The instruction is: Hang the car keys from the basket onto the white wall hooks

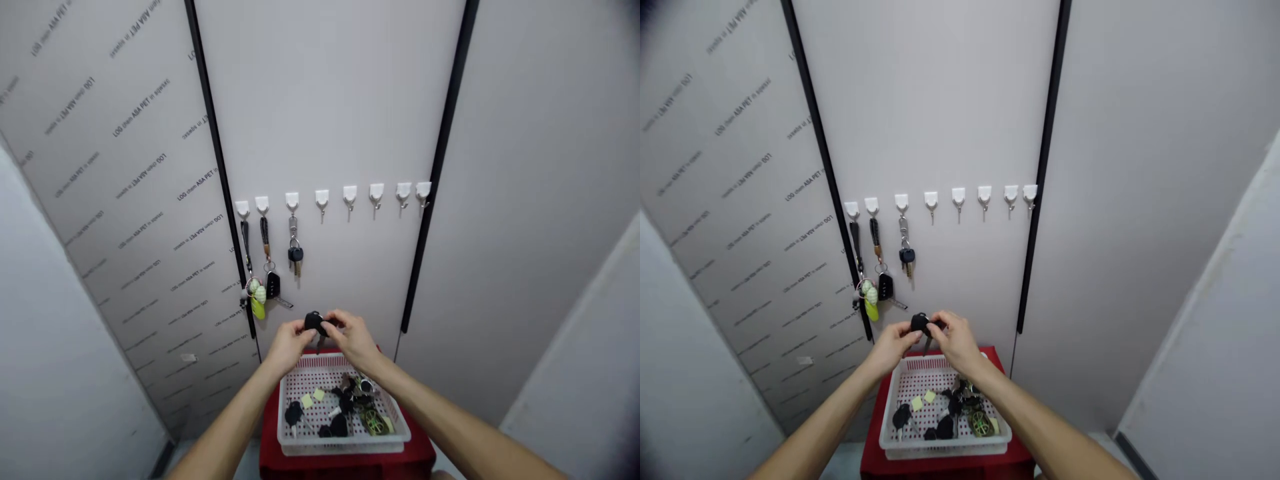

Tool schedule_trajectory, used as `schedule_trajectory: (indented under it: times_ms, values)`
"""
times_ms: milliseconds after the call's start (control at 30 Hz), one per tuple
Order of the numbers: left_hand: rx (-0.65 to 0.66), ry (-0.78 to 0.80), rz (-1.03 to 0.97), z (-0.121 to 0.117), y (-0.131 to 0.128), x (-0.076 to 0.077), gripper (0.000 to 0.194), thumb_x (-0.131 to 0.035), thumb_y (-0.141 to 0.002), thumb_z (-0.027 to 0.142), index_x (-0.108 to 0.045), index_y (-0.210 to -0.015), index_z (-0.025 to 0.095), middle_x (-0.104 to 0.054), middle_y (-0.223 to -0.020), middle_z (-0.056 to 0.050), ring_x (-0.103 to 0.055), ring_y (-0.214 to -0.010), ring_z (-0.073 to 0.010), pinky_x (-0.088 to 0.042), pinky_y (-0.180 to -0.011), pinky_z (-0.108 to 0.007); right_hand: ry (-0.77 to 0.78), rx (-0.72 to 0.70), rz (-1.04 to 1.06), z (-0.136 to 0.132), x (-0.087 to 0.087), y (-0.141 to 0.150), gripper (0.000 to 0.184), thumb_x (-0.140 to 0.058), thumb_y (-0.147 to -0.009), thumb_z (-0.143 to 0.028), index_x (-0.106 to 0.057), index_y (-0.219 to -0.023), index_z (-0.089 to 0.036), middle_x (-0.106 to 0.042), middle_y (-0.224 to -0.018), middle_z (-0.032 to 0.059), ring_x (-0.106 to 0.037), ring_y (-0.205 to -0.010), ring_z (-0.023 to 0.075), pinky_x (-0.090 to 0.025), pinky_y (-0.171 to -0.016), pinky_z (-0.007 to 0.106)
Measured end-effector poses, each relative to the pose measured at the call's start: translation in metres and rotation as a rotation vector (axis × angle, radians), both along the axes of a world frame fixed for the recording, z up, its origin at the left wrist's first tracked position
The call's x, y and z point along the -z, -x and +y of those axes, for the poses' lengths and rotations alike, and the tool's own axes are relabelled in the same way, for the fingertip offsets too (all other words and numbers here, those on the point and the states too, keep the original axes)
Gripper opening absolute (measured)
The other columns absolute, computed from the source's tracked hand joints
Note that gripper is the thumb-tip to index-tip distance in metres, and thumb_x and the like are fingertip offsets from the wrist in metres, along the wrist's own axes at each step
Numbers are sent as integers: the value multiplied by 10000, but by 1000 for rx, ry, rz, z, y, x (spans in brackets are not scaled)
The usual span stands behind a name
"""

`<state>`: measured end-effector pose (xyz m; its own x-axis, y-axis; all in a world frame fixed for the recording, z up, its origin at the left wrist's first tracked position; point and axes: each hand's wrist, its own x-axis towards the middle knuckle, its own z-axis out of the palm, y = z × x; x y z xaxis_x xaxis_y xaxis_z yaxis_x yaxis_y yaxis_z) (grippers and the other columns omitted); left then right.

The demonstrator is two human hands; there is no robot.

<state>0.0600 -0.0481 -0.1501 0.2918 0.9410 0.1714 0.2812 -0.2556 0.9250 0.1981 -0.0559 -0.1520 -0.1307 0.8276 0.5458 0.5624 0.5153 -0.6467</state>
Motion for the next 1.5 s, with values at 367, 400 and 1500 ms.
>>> schedule_trajectory:
  times_ms: [367,400,1500]
  values:
    - [-308,-495,187,6,1,-60,316,-435,-625,177,-457,-941,178,-510,-884,-26,-477,-648,-88,-377,-641,-228,-11,10,140,28,-97,0,171,-450,-623,-281,-529,-583,-135,-512,-518,-8,-442,-487,79,-361,-494,204]
    - [-297,-571,180,5,-3,-71,322,-423,-636,167,-446,-957,183,-497,-925,-30,-480,-703,-96,-376,-673,-232,-5,20,196,33,-107,1,176,-453,-615,-287,-522,-577,-130,-491,-488,-17,-421,-446,68,-353,-456,194]
    - [9,-179,578,-15,-28,65,342,-433,-607,179,-475,-944,141,-518,-913,-60,-464,-823,-148,-353,-750,-259,481,-78,-690,-8,45,-47,212,-458,-567,-171,-573,-743,-143,-596,-696,51,-520,-633,137,-377,-576,219]
